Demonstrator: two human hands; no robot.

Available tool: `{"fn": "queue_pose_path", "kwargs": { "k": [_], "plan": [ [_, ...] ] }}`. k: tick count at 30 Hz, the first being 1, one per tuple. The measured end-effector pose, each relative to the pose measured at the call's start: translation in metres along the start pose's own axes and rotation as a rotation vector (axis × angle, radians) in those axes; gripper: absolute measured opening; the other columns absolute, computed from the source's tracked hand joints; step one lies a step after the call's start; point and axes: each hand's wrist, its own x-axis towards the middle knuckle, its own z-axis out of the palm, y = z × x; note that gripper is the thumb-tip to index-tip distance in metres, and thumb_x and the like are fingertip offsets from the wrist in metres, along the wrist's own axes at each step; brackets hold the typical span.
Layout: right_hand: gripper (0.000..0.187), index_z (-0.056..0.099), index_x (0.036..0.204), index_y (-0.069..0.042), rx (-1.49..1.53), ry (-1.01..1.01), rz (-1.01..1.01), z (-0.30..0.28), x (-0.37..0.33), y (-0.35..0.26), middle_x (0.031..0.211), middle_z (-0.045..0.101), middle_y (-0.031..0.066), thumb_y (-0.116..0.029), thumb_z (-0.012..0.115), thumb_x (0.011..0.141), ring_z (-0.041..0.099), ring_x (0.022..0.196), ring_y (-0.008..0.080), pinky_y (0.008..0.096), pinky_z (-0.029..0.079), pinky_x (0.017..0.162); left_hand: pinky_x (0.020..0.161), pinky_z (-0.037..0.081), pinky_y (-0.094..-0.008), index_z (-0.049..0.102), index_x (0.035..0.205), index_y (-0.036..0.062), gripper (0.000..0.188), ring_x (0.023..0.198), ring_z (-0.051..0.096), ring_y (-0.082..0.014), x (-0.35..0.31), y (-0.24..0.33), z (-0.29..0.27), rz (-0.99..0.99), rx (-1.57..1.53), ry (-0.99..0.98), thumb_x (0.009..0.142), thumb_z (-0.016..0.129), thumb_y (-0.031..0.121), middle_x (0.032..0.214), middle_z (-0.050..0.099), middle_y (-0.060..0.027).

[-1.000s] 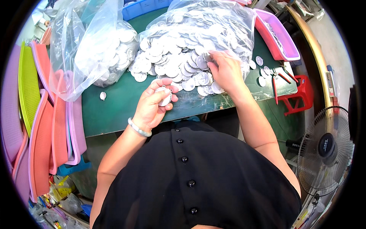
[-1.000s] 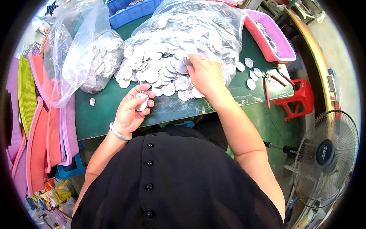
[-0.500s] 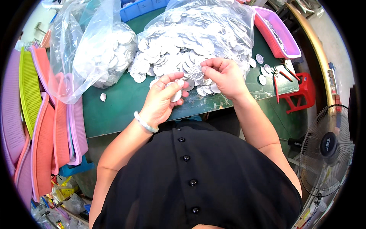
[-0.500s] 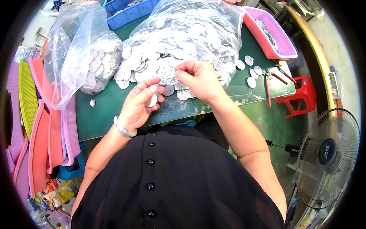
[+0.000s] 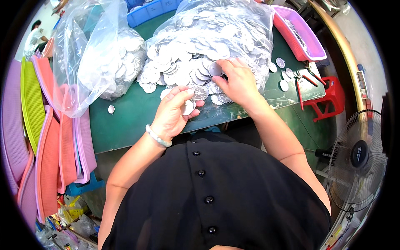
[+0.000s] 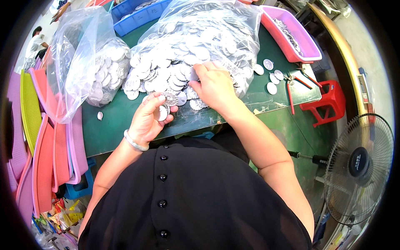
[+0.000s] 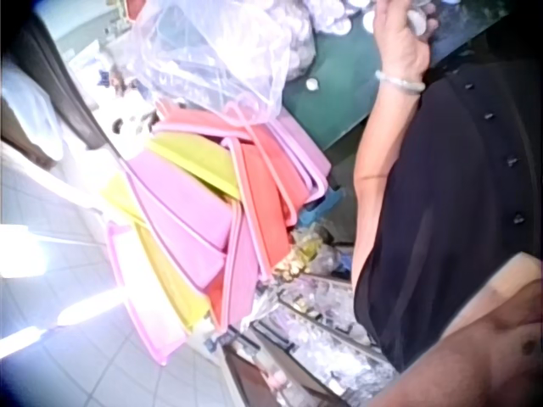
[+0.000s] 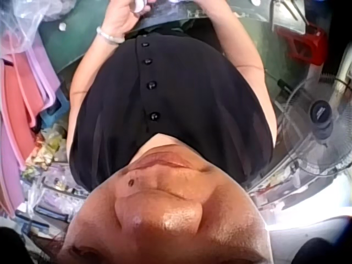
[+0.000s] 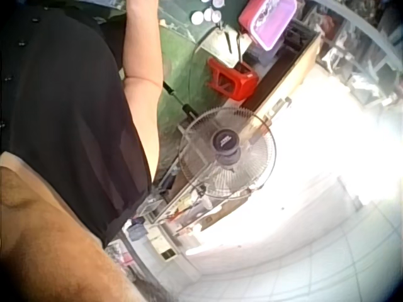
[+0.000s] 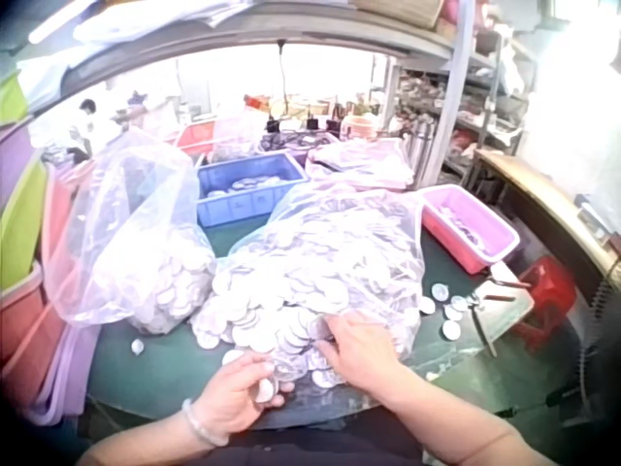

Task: The person picks up individual metal pins and trims excess material from the edges using nippers.

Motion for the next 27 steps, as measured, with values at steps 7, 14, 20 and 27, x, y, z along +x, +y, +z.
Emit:
{"fn": "queue_pose_path", "kwargs": {
  "k": [7, 14, 20, 27],
  "plan": [
    [0.011, 0.06, 0.08, -0.002, 0.098, 0.112, -0.034, 0.003, 0.001, 0.008, 0.073, 0.058, 0.0096, -0.011, 0.06, 0.073, 0.054, 0.068, 0.0292, 0.036, 0.043, 0.063, 0.061, 0.049, -0.0273, 0.048, 0.1, 0.0085, 0.02, 0.082, 0.059, -0.0214, 0.001, -0.003, -0.006, 0.017, -0.021, -0.052, 0.081, 0.055, 0.011, 0.097, 0.057, -0.0121],
    [0.017, 0.061, 0.084, 0.002, 0.993, -0.231, 0.529, -0.011, -0.001, -0.01, 0.068, 0.057, 0.0007, -0.013, 0.054, 0.083, 0.05, 0.063, 0.0059, 0.0227, 0.041, 0.058, 0.062, 0.05, -0.0279, 0.043, 0.112, 0.0033, 0.031, 0.085, 0.059, -0.0229, 0.002, 0.001, 0.002, 0.034, -0.02, -0.096, 0.083, 0.052, 0.01, 0.101, 0.055, -0.0148],
    [0.019, 0.061, 0.091, 0.002, 1.106, -0.414, 0.504, -0.017, 0.001, -0.021, 0.074, 0.061, 0.0045, -0.014, 0.055, 0.084, 0.054, 0.067, 0.0096, 0.0231, 0.043, 0.064, 0.057, 0.051, -0.0284, 0.046, 0.105, 0.0029, 0.026, 0.076, 0.061, -0.0222, 0.01, -0.005, 0.004, 0.047, 0.079, -0.096, 0.084, 0.054, 0.015, 0.09, 0.059, -0.012],
    [0.021, 0.059, 0.094, -0.002, -0.106, 0.046, 0.045, 0.009, 0.018, 0.011, 0.091, 0.057, 0.0137, -0.014, 0.055, 0.078, 0.055, 0.085, 0.0308, 0.0362, 0.044, 0.072, 0.059, 0.051, -0.0309, 0.047, 0.094, 0.0069, 0.015, 0.081, 0.06, -0.0258, 0.005, -0.004, -0.001, 0.036, -0.047, -0.042, 0.08, 0.053, 0.008, 0.094, 0.058, -0.0136]
  ]
}}
